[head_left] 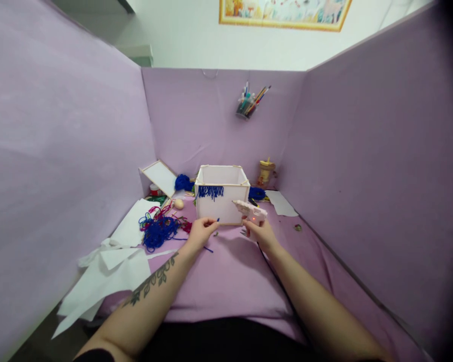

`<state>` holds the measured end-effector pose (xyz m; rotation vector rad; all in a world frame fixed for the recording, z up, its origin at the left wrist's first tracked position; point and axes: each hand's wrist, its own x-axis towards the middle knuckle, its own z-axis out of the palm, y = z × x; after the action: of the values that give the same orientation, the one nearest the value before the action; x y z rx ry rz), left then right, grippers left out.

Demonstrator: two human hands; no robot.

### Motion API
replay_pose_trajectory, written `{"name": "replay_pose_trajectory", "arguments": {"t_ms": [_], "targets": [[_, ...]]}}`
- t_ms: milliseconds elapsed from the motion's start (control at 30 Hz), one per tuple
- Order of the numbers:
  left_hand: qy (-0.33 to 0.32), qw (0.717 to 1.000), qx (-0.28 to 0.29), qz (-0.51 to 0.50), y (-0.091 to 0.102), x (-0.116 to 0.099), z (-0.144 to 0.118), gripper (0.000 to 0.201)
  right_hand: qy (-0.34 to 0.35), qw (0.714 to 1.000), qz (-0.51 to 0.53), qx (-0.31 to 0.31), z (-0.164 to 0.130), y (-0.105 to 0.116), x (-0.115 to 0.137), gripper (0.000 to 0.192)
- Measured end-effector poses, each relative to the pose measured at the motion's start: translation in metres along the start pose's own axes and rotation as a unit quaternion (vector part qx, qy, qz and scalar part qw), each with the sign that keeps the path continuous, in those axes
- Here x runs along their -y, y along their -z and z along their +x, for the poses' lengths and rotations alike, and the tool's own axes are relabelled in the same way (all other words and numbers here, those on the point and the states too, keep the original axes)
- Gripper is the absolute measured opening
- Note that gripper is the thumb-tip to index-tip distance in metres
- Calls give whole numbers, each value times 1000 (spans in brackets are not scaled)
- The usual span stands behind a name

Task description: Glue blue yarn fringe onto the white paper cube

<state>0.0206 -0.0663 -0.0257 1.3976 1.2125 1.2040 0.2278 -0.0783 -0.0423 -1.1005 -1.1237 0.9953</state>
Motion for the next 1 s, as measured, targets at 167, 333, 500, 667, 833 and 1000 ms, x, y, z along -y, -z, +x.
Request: {"name": "replay_pose_trajectory", "arguments": {"t_ms": [167,333,500,667,833,1000], "targets": [[-15,1000,-11,-1,-15,-27,-2,24,32,998,40,-42,0,7,10,34],[-76,994,-78,-19,-37,-52,22,19,50,994,66,-74,0,11,15,34],[-88,984,-135,-72,-59,-61,40,17,55,994,56,-76,3,14,9,32],[-83,978,-162,-104,-64,-58,45,18,64,994,34,-77,4,16,7,31],[-71,976,-175,-110,-57,-49,54,20,76,994,32,-77,1,14,11,30],[-69,973,-189,-115,-56,-50,57,18,83,994,32,-70,1,13,10,29]]}}
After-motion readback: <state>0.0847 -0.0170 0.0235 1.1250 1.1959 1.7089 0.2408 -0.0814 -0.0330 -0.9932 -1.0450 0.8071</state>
